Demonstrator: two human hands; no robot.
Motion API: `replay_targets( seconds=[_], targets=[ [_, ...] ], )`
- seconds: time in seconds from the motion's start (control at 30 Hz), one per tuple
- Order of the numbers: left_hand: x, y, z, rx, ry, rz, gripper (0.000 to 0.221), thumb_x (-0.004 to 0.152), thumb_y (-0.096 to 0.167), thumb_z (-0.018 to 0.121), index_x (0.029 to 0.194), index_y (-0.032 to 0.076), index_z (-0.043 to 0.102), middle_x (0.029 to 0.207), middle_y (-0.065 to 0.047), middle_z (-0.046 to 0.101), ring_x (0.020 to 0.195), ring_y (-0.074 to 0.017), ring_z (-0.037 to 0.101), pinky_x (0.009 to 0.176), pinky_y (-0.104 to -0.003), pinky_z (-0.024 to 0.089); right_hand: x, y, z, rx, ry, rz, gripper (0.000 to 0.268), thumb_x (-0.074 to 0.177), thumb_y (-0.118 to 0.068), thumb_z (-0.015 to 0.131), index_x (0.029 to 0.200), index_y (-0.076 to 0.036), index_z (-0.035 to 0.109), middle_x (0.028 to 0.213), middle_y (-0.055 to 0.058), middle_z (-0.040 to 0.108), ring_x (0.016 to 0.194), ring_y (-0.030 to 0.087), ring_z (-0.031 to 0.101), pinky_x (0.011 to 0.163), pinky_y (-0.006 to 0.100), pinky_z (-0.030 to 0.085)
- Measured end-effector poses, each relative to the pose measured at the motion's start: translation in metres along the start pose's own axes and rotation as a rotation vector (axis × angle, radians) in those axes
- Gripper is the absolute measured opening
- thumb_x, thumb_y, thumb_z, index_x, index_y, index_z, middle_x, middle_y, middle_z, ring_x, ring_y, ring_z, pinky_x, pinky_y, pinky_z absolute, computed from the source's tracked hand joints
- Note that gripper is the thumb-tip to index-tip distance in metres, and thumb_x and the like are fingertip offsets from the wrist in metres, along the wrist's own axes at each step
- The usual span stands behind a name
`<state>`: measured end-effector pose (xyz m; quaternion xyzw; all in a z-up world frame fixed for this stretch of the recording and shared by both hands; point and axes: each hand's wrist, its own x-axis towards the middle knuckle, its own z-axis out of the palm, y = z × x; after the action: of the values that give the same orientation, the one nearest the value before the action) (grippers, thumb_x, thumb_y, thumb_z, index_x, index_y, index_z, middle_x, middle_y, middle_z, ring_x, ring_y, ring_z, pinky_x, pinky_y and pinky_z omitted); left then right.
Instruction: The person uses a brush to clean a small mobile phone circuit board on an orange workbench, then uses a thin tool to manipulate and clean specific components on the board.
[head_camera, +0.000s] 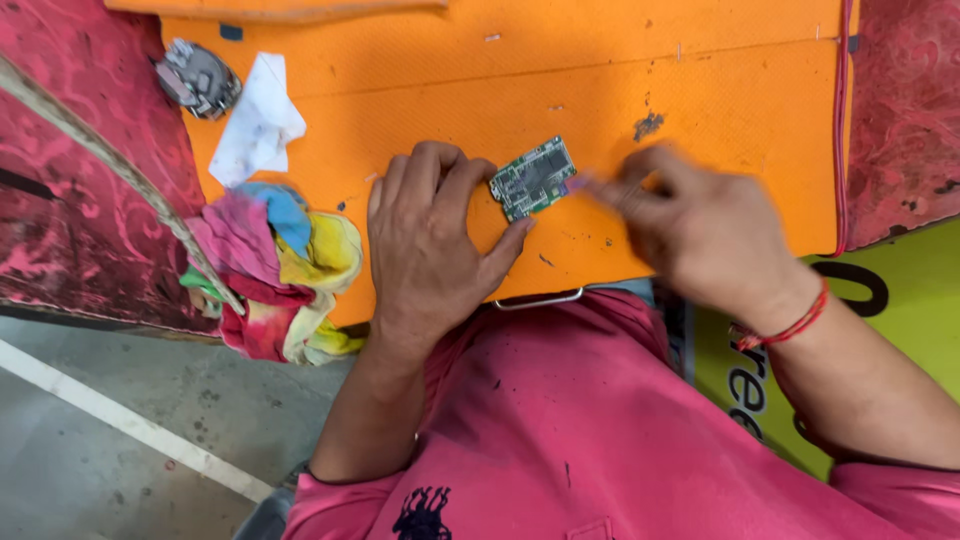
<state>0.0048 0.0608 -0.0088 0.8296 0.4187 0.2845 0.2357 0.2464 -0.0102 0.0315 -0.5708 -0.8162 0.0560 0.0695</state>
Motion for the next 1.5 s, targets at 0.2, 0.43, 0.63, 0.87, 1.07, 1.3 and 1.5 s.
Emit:
replay_targets(
  seconds=[0.2, 0.43, 0.63, 0.87, 1.07, 1.3, 1.5],
  targets=[
    [-0.003, 0.001, 0.001, -0.017, -0.006, 0.0, 0.047, 0.074, 0.028, 0.092, 0.109, 0.009, 0.067, 0.111, -0.01, 0.056, 0.104, -0.0311, 0.055, 0.09, -0.046, 0.043, 0.028, 0.047, -0.008, -0.156, -0.043, -0.188, 0.046, 0.086, -0.014, 0.07, 0.131, -0.023, 0.074, 0.097, 0.0, 0.066, 0.061, 0.018, 0.061, 0.048, 0.034, 0.047],
    [0.003, 0.001, 0.001, 0.011, 0.04, -0.012, 0.044, 0.073, 0.028, 0.09, 0.106, 0.009, 0.069, 0.108, -0.008, 0.057, 0.102, -0.0297, 0.056, 0.088, -0.046, 0.043, 0.03, 0.043, -0.001, -0.162, -0.029, -0.263, 0.051, 0.083, -0.014, 0.071, 0.133, -0.025, 0.074, 0.094, -0.002, 0.064, 0.064, 0.018, 0.063, 0.051, 0.035, 0.05],
    [0.002, -0.001, 0.003, 0.019, 0.055, 0.022, 0.044, 0.076, 0.028, 0.091, 0.108, 0.009, 0.068, 0.109, -0.008, 0.056, 0.102, -0.0295, 0.056, 0.089, -0.045, 0.044, 0.027, 0.046, 0.001, -0.188, 0.018, -0.296, 0.052, 0.082, -0.013, 0.069, 0.132, -0.027, 0.073, 0.095, -0.001, 0.066, 0.063, 0.019, 0.064, 0.049, 0.034, 0.05],
    [0.0, 0.002, 0.003, -0.001, 0.042, -0.01, 0.044, 0.072, 0.027, 0.091, 0.106, 0.009, 0.069, 0.107, -0.008, 0.057, 0.1, -0.028, 0.057, 0.085, -0.045, 0.043, 0.021, 0.031, 0.008, -0.2, 0.037, -0.257, 0.056, 0.083, -0.012, 0.065, 0.138, -0.025, 0.069, 0.104, 0.002, 0.068, 0.071, 0.021, 0.067, 0.053, 0.034, 0.053],
    [-0.001, 0.003, 0.005, -0.001, 0.042, -0.004, 0.043, 0.073, 0.027, 0.09, 0.107, 0.009, 0.069, 0.107, -0.008, 0.057, 0.101, -0.0295, 0.056, 0.089, -0.045, 0.045, 0.009, 0.017, 0.006, -0.204, -0.053, -0.032, 0.054, 0.088, -0.013, 0.067, 0.141, -0.026, 0.07, 0.103, 0.001, 0.069, 0.061, 0.021, 0.063, 0.049, 0.035, 0.052],
    [0.002, 0.001, 0.004, -0.002, 0.038, -0.003, 0.044, 0.074, 0.027, 0.091, 0.107, 0.009, 0.069, 0.106, -0.008, 0.057, 0.1, -0.0297, 0.057, 0.088, -0.045, 0.045, 0.011, 0.025, 0.007, -0.221, 0.061, 0.02, 0.046, 0.094, -0.009, 0.067, 0.139, -0.021, 0.071, 0.103, -0.001, 0.067, 0.063, 0.019, 0.062, 0.049, 0.034, 0.049],
    [0.001, -0.001, 0.004, -0.009, 0.04, -0.01, 0.045, 0.072, 0.026, 0.091, 0.107, 0.009, 0.069, 0.107, -0.008, 0.057, 0.1, -0.029, 0.057, 0.087, -0.044, 0.045, 0.005, 0.011, 0.004, -0.159, -0.013, 0.062, 0.052, 0.092, -0.008, 0.069, 0.143, -0.018, 0.068, 0.105, 0.005, 0.066, 0.065, 0.023, 0.063, 0.052, 0.038, 0.05]
  ],
)
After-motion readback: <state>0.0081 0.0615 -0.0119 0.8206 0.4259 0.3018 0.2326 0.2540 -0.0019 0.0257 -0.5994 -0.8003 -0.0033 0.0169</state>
